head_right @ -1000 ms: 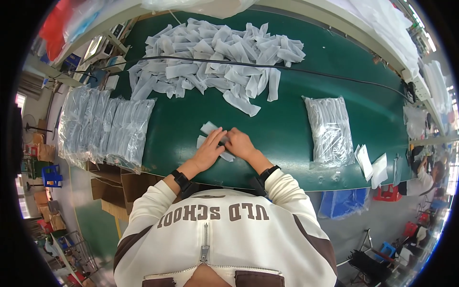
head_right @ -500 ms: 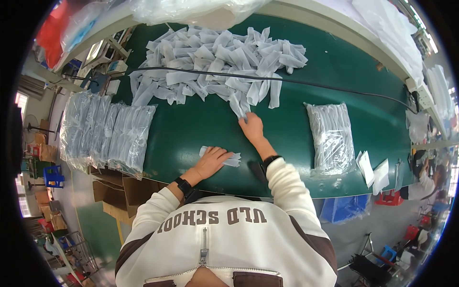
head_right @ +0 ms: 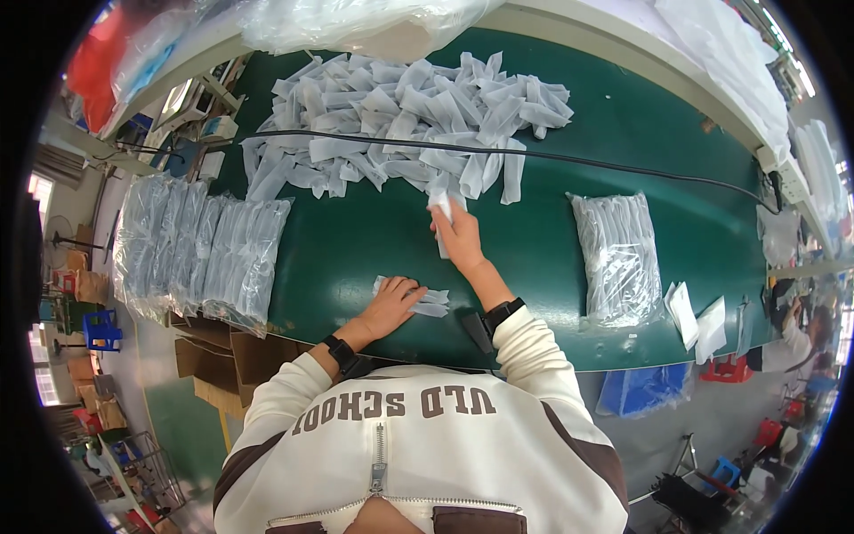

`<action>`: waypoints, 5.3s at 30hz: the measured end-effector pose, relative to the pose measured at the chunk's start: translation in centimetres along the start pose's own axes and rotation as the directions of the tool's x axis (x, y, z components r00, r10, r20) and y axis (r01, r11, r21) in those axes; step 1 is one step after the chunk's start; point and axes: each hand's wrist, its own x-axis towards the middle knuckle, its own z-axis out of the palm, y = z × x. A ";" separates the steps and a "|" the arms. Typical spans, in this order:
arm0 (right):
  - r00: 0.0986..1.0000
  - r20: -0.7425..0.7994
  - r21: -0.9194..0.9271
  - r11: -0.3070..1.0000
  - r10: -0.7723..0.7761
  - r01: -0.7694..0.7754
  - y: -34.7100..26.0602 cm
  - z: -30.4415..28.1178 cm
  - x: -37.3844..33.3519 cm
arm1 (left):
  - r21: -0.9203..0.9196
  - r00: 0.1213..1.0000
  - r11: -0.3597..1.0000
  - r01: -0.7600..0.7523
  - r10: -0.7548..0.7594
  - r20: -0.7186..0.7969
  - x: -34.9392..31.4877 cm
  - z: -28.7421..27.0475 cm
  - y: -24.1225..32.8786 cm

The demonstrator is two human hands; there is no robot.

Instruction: Manually packing small white electronic components into clear plastic bags on a production line.

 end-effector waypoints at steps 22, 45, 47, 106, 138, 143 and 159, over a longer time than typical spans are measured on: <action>0.901 0.357 -0.614 0.665 -0.248 0.426 4.7 1.5 -6.3 | 0.007 0.999 1.000 -0.029 0.029 0.026 2.1 -1.8 0.1; 0.860 0.208 -0.790 0.439 -0.466 0.429 6.6 -9.3 8.6 | -0.004 0.999 0.999 0.039 -0.039 0.022 0.8 0.6 0.9; 0.857 0.120 -0.758 0.511 -0.501 0.405 6.5 -9.4 8.5 | -0.010 0.999 0.999 0.042 -0.042 0.019 0.7 0.6 0.8; 0.998 0.046 -0.538 0.841 -0.037 0.056 5.8 -3.4 -9.2 | -0.165 0.987 0.975 -0.147 0.156 0.041 3.3 -0.3 2.3; 0.970 -0.241 -0.347 0.935 -0.015 -0.072 7.7 -8.9 -24.3 | -0.635 0.916 0.752 -0.179 0.362 0.171 12.7 4.5 7.8; 0.755 -0.519 0.285 0.914 0.401 -0.290 7.3 -19.7 -35.8 | -0.538 0.938 0.781 -0.317 0.340 -0.058 19.4 9.1 18.0; 0.846 -0.435 0.525 0.850 0.309 -0.041 11.4 -28.9 -32.9 | -0.794 0.999 0.606 0.045 -0.031 0.033 27.4 14.1 25.7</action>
